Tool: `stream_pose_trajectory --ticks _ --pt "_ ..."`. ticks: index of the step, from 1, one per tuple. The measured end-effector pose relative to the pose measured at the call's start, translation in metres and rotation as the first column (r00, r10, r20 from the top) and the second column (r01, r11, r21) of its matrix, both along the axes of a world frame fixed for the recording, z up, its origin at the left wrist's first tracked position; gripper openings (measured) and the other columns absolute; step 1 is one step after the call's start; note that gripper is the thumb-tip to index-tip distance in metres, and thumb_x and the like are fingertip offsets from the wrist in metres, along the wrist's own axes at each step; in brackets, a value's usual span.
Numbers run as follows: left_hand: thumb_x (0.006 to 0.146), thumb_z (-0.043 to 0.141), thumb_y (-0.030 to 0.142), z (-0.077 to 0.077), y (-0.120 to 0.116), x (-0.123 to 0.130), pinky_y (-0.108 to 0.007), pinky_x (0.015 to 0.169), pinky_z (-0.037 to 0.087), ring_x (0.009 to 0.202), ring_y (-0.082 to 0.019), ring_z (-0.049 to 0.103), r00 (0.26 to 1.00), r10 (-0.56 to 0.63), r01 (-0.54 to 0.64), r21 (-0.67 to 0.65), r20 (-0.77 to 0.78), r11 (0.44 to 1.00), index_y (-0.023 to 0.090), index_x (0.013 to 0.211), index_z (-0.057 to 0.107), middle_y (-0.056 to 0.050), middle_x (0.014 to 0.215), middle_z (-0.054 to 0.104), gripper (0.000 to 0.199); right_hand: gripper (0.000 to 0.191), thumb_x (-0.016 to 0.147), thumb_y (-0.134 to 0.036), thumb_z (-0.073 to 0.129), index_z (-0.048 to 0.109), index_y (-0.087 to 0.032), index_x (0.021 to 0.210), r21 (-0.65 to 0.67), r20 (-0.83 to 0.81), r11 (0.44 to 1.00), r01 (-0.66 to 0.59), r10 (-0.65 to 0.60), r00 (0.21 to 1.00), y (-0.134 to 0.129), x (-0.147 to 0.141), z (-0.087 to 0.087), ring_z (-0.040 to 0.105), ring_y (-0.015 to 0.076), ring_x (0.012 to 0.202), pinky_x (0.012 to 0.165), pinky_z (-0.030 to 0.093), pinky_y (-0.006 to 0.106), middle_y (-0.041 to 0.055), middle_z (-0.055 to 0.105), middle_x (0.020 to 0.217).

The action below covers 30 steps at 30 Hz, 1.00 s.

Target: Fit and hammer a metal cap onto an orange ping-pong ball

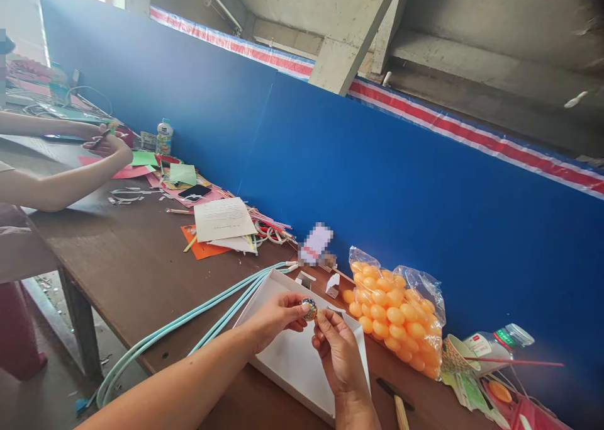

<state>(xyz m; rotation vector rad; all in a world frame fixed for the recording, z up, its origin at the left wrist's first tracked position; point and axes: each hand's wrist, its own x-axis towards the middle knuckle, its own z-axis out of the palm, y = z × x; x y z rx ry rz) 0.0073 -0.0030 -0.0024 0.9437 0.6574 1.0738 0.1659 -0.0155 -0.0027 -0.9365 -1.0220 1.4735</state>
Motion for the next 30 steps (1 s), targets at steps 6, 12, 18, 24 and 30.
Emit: stream_pose_trajectory --ticks 6,12,18,24,30 --pt "0.066 0.071 0.041 0.0027 -0.001 0.0007 -0.028 0.07 0.043 0.065 -0.011 0.054 0.999 0.016 -0.015 0.019 -0.029 1.0 0.012 0.092 0.064 -0.005 0.079 0.061 0.04 0.019 0.074 -0.032 0.07 0.062 -0.016 0.082 0.0 0.04 1.0 0.015 -0.015 0.999 0.0008 0.0007 -0.001 0.038 0.0057 0.054 0.049 0.035 0.018 -0.0035 0.048 0.064" --pt "0.068 0.069 0.042 0.0018 -0.0013 0.0013 -0.029 0.071 0.044 0.066 -0.011 0.055 0.998 0.025 -0.022 0.05 -0.053 0.998 0.012 0.095 0.064 -0.005 0.079 0.062 0.041 0.018 0.075 -0.032 0.069 0.059 -0.018 0.08 0.005 0.091 1.0 0.006 -0.007 0.996 0.0003 0.0023 -0.0009 0.043 0.0055 0.053 0.052 0.037 0.019 -0.0053 0.048 0.061" --pt "0.068 0.069 0.041 0.0027 -0.0026 0.0019 -0.03 0.07 0.045 0.065 -0.012 0.055 0.996 0.037 -0.031 0.075 -0.085 0.997 0.012 0.095 0.065 -0.005 0.078 0.062 0.04 0.019 0.075 -0.033 0.069 0.057 -0.019 0.079 0.014 0.167 1.0 0.02 -0.022 0.986 0.0023 0.0034 -0.0025 0.048 0.0054 0.052 0.055 0.04 0.021 -0.0055 0.052 0.064" --pt "0.069 0.069 0.041 -0.0017 -0.0004 0.0029 -0.031 0.071 0.045 0.065 -0.012 0.055 0.999 0.022 -0.019 0.065 -0.041 0.998 0.011 0.094 0.065 -0.005 0.078 0.061 0.04 0.019 0.076 -0.033 0.068 0.055 -0.019 0.078 0.012 0.161 1.0 0.027 -0.028 0.987 0.0019 0.0019 -0.0036 0.045 0.0065 0.054 0.056 0.044 0.023 -0.006 0.049 0.063" --pt "0.069 0.069 0.041 -0.0006 -0.0001 0.0018 -0.026 0.07 0.044 0.064 -0.009 0.055 0.99 -0.064 0.063 0.012 0.123 0.998 0.012 0.091 0.067 -0.005 0.08 0.062 0.036 0.019 0.082 -0.037 0.06 0.058 -0.018 0.078 0.048 0.037 0.998 -0.038 0.037 0.999 0.0003 -0.0016 -0.0015 0.043 0.0077 0.058 0.054 0.044 0.022 -0.0039 0.049 0.065"
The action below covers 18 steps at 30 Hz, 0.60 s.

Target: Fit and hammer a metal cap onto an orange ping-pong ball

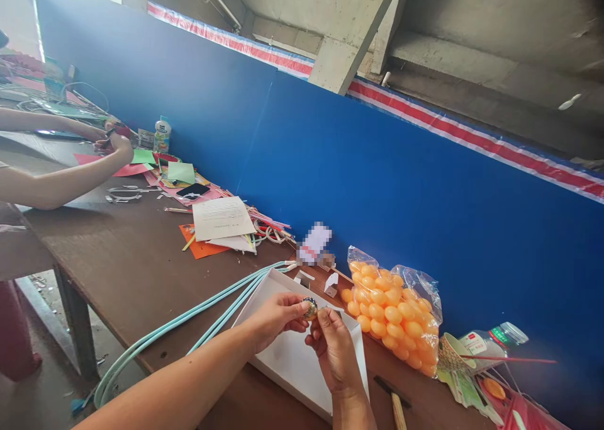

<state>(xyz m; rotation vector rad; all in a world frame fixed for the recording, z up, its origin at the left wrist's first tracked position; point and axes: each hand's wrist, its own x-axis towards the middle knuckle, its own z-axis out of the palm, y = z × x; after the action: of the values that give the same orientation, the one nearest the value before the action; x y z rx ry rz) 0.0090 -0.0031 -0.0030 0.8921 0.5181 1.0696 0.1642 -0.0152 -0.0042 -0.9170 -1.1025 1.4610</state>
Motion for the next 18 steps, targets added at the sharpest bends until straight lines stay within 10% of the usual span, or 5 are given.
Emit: stream_pose_trajectory --ticks 18 --pt "0.069 0.069 0.044 -0.0005 -0.0001 0.0013 -0.027 0.069 0.043 0.065 -0.011 0.055 0.997 0.001 0.002 0.051 -0.074 0.999 0.012 0.091 0.067 -0.004 0.073 0.062 0.039 0.022 0.078 -0.035 0.064 0.053 -0.018 0.073 -0.019 0.08 1.0 0.006 -0.005 0.997 -0.0002 0.0015 0.0004 0.039 0.0063 0.051 0.051 0.04 0.021 -0.0055 0.045 0.058"
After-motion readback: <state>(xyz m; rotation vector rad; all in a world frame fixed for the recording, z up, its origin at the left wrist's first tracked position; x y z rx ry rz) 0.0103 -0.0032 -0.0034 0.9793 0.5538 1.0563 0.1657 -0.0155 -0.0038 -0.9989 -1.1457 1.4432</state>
